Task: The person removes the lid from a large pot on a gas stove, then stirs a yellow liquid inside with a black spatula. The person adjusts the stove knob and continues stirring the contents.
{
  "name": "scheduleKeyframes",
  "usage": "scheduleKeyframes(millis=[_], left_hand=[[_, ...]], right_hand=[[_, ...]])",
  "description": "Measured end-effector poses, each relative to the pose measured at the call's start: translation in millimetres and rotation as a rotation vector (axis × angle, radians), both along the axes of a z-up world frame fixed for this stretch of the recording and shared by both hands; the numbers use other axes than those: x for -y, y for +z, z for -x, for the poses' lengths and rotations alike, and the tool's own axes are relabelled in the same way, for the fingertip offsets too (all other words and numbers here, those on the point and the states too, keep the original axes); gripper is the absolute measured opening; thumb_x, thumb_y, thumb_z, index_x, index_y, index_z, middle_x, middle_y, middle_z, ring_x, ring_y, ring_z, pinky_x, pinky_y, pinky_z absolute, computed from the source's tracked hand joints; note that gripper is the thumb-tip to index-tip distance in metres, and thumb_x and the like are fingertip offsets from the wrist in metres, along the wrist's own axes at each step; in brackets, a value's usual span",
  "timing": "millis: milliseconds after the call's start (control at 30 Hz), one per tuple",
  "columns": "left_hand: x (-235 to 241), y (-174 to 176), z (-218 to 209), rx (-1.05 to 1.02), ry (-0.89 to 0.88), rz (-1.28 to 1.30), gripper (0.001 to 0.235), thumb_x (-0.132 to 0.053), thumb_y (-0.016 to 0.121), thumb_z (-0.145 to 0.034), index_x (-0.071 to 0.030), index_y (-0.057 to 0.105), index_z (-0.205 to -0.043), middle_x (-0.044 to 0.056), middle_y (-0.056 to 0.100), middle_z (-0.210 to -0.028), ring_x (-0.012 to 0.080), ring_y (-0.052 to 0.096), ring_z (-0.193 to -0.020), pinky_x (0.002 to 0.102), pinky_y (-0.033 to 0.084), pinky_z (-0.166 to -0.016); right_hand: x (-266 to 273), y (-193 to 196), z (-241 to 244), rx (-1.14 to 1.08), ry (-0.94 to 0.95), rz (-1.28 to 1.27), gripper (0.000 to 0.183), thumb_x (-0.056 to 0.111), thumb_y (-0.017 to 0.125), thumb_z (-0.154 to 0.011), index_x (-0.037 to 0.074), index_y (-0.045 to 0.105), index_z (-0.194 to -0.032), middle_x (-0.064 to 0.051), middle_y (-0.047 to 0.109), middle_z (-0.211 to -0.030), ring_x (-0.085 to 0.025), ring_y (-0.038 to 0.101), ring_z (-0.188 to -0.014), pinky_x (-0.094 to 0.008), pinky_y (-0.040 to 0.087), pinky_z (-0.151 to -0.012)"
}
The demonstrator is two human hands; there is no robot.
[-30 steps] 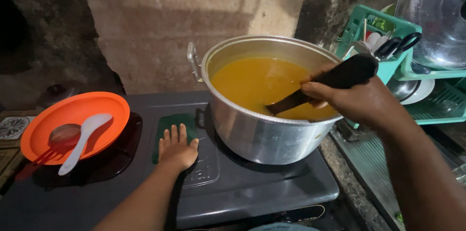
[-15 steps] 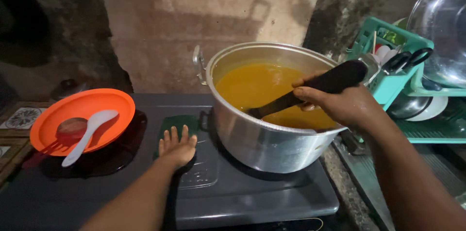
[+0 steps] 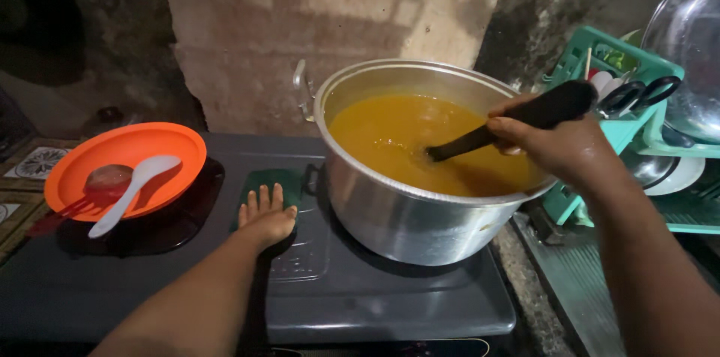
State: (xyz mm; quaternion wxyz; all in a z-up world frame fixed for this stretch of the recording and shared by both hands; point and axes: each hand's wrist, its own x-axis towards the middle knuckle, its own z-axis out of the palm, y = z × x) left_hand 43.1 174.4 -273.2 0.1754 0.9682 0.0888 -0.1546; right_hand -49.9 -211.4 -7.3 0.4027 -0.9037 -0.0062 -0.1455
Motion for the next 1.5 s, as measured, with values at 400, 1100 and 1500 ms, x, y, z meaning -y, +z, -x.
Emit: scheduleKeyframes(millis=[400,1100,1500], left_hand=[[8,11,3,-0.064,0.007,-0.032,0.075,-0.047,0.028,-0.104,-0.023,-0.015,-0.160,0.009,-0.023,-0.168,0.0301,-0.022,-0.154,0.048,-0.006,-0.124],[8,26,5,-0.071,-0.036,0.057,0.076,-0.044,0.029,-0.105,-0.020,-0.017,-0.160,0.012,-0.027,-0.167,0.0319,-0.028,-0.152,0.050,-0.011,-0.122],[10,13,-18,-0.102,0.035,-0.025,0.077,-0.050,0.029,-0.104,-0.024,-0.018,-0.160,0.009,-0.025,-0.167,0.0311,-0.024,-0.153,0.050,-0.009,-0.123]], right_hand=[[1,5,6,0.114,-0.104,0.118,0.024,0.018,0.077,-0.085,0.007,0.078,-0.106,-0.012,0.077,-0.085,-0.019,0.071,-0.071,-0.032,0.056,-0.065],[-56,-3,8,-0.046,-0.140,0.066,0.034,0.034,0.076,-0.085,0.008,0.078,-0.107,-0.009,0.078,-0.083,-0.017,0.072,-0.072,-0.032,0.057,-0.067],[-61,10,20,-0.156,-0.040,-0.032,0.036,0.041,0.067,-0.087,0.010,0.079,-0.102,-0.009,0.080,-0.081,-0.015,0.072,-0.071,-0.031,0.055,-0.068]])
